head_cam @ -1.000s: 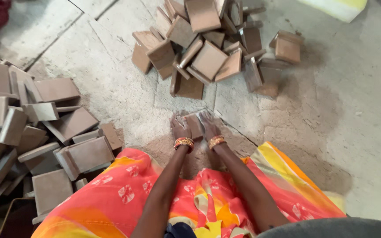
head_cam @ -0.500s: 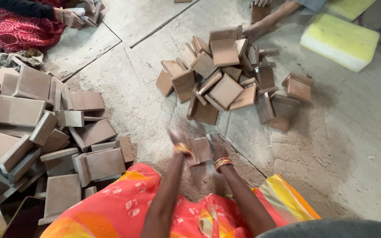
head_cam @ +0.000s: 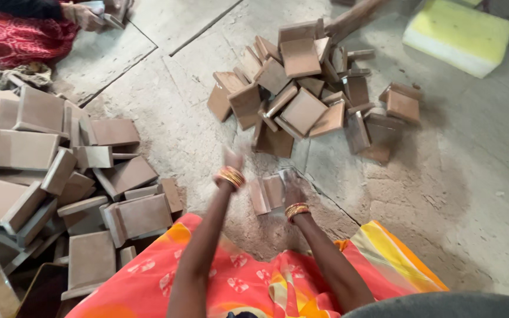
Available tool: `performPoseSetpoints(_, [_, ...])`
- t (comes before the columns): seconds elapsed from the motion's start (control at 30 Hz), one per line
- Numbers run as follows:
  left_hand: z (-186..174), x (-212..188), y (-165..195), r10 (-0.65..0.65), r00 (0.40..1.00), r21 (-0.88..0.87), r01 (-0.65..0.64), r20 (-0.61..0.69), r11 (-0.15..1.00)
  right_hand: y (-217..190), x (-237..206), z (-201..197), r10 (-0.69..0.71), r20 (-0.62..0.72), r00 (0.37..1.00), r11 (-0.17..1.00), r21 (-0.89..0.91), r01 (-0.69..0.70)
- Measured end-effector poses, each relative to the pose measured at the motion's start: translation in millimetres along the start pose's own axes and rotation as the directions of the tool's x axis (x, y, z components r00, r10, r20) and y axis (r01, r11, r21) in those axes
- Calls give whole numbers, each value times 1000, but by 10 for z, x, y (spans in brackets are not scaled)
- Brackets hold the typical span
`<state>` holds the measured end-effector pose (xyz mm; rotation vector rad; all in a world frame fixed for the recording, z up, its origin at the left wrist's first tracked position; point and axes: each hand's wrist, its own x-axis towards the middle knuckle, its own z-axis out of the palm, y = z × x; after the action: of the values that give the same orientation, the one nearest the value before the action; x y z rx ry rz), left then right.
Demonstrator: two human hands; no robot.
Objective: The person sits on the floor and repeatedly picks up small wooden blocks, wipes each one with a white cloth, and places it into a growing pile. The person handles the blocks one at a time, turning them over to wipe multiple sides before stacking them.
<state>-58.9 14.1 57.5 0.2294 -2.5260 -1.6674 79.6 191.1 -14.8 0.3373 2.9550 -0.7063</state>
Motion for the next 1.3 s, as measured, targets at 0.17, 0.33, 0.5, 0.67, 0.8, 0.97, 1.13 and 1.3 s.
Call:
performPoseSetpoints(0.17, [586,-1087,-364,-295,947,209,265,126,941,-12,-484,201,-120,3,993,992,-45,120])
performPoseSetpoints(0.33, [711,-1227,-471,-164,986,182,162,0,970,26,-268,120,-264,-134,955,965,-49,259])
performPoseSetpoints(0.5, [730,-1206,-481,-134,991,229,132,-5,964,160,116,-117,-53,91,994,998,-30,56])
performPoseSetpoints(0.67, [742,-1269,-467,-139,990,176,143,-36,974,390,-498,-63,-262,-160,952,962,-124,244])
performPoseSetpoints(0.8, [760,-1296,-435,-109,991,197,122,-74,973,415,-680,-47,-59,9,998,997,41,58])
performPoseSetpoints(0.97, [704,-1283,-352,-109,990,203,125,-87,971,100,-131,-131,-169,-212,962,976,100,194])
performPoseSetpoints(1.13, [626,-1238,-241,-224,974,177,226,-30,958,-202,-477,87,88,140,986,990,98,-102])
performPoseSetpoints(1.3, [627,-1268,-282,-93,991,227,112,-95,968,25,-959,223,-209,-374,904,977,-42,209])
